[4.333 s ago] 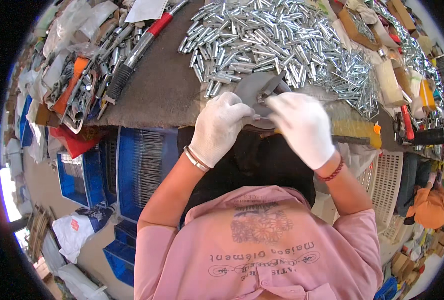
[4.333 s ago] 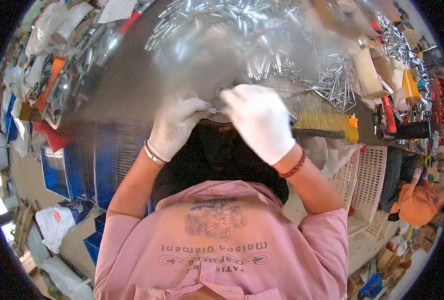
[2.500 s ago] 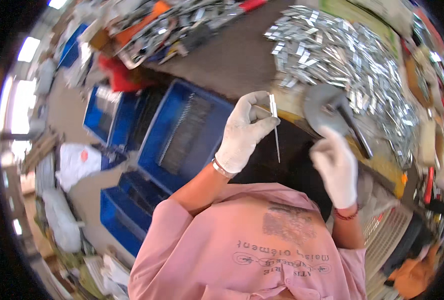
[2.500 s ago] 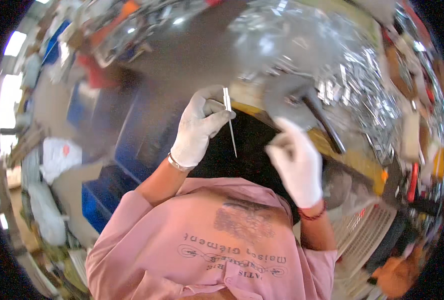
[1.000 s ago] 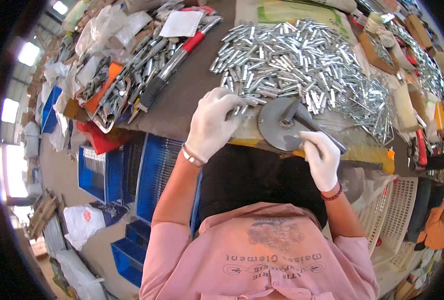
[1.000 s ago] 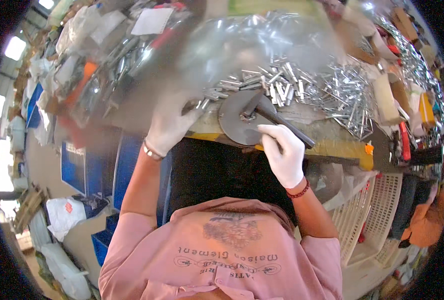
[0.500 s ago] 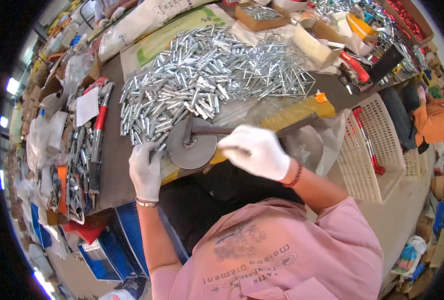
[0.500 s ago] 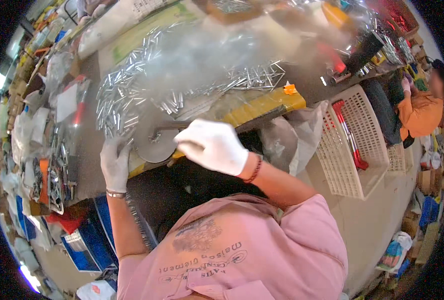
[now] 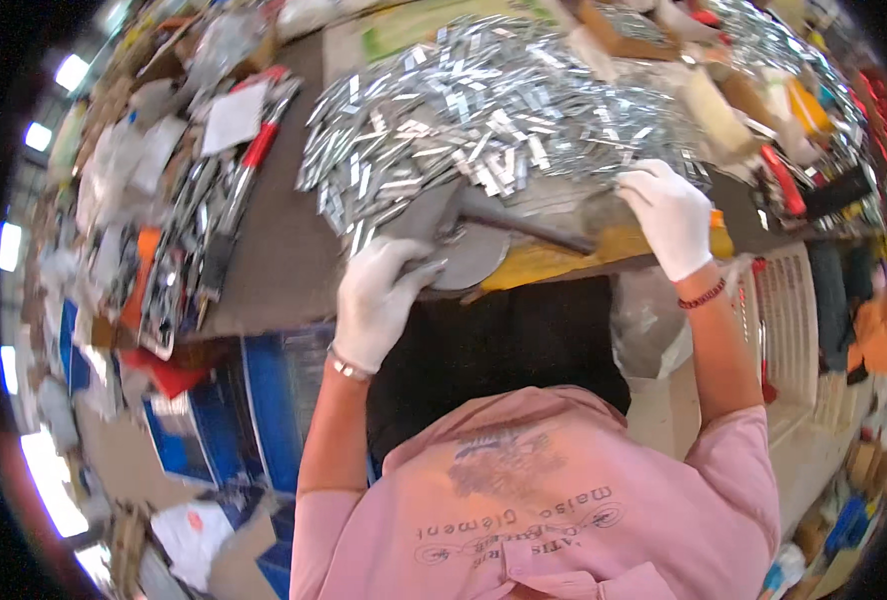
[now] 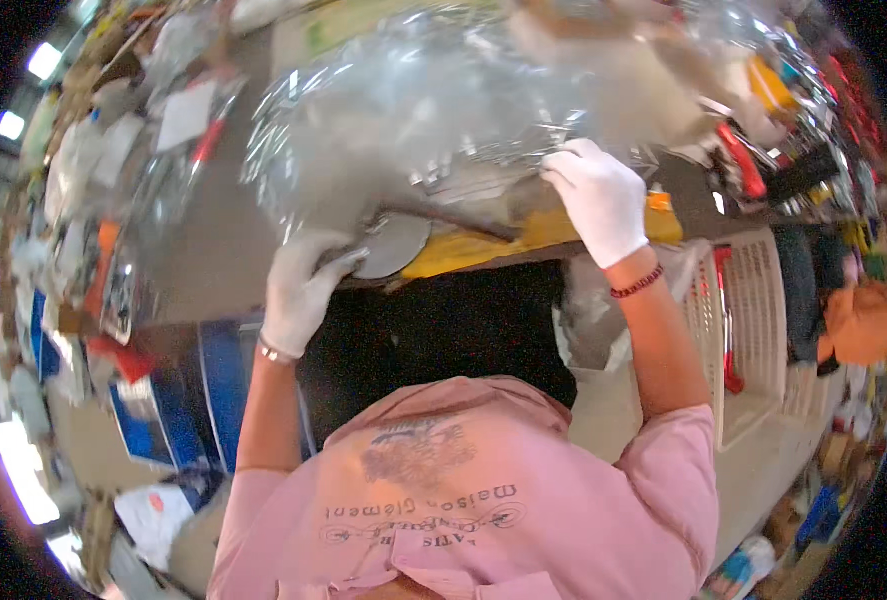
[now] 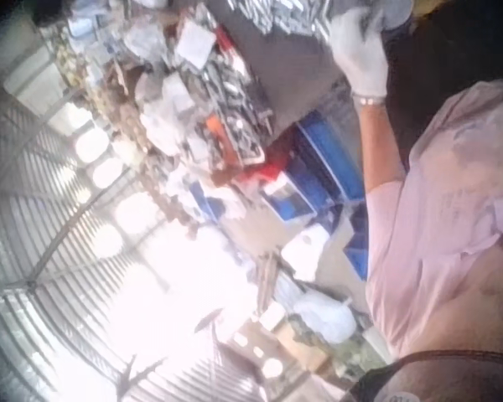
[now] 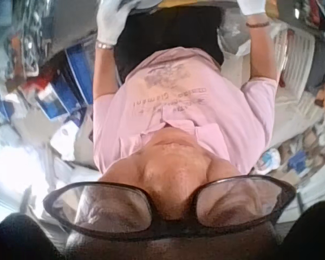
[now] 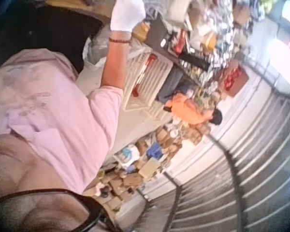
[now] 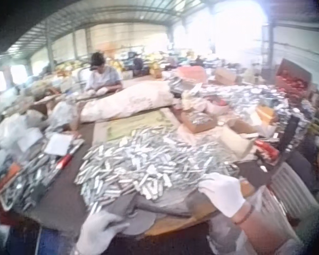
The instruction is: Assembling small metal tubes into a jig and tapping them with a hammer in a workshop setting.
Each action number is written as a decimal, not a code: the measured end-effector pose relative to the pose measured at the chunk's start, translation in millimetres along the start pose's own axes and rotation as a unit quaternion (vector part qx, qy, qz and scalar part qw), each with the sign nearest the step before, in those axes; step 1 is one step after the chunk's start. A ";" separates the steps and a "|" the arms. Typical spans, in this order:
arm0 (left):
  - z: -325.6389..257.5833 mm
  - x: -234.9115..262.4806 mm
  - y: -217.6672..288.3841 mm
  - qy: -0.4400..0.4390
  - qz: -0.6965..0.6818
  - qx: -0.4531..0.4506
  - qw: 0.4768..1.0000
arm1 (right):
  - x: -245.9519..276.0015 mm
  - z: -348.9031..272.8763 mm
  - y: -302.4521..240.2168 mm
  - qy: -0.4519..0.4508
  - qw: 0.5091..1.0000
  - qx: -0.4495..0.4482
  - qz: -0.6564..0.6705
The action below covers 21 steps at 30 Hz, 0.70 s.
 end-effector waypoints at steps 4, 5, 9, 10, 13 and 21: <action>3.1 -1.9 -0.8 -0.022 0.003 -0.014 1.000 | -23.4 15.7 -36.8 -0.058 0.998 -0.004 0.005; 1.3 -0.1 1.8 -0.016 0.020 -0.018 1.000 | -33.5 16.4 -42.7 -0.087 0.996 -0.004 -0.006; -1.1 3.5 0.2 -0.014 0.028 0.000 0.999 | -55.8 21.6 -49.7 -0.138 0.990 0.029 -0.026; -2.3 3.6 -3.3 -0.014 0.012 0.016 1.000 | -52.1 23.4 -51.1 -0.138 0.990 0.015 -0.007; -2.7 6.4 -2.9 0.004 0.012 0.011 1.000 | -20.3 33.2 -87.3 -0.078 0.988 0.005 0.132; -0.5 -0.5 -11.5 -0.017 0.022 0.002 1.000 | -63.8 14.9 -161.0 -0.151 0.960 0.084 0.219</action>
Point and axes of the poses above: each hand's wrist, its own z-axis towards the middle knuckle, its own x-axis out of the back of the hand, y = z × x, the point moved 10 cm from there along z, towards the middle knuckle, and after that the axes turned 5 degrees about x, right-handed, at the moved point
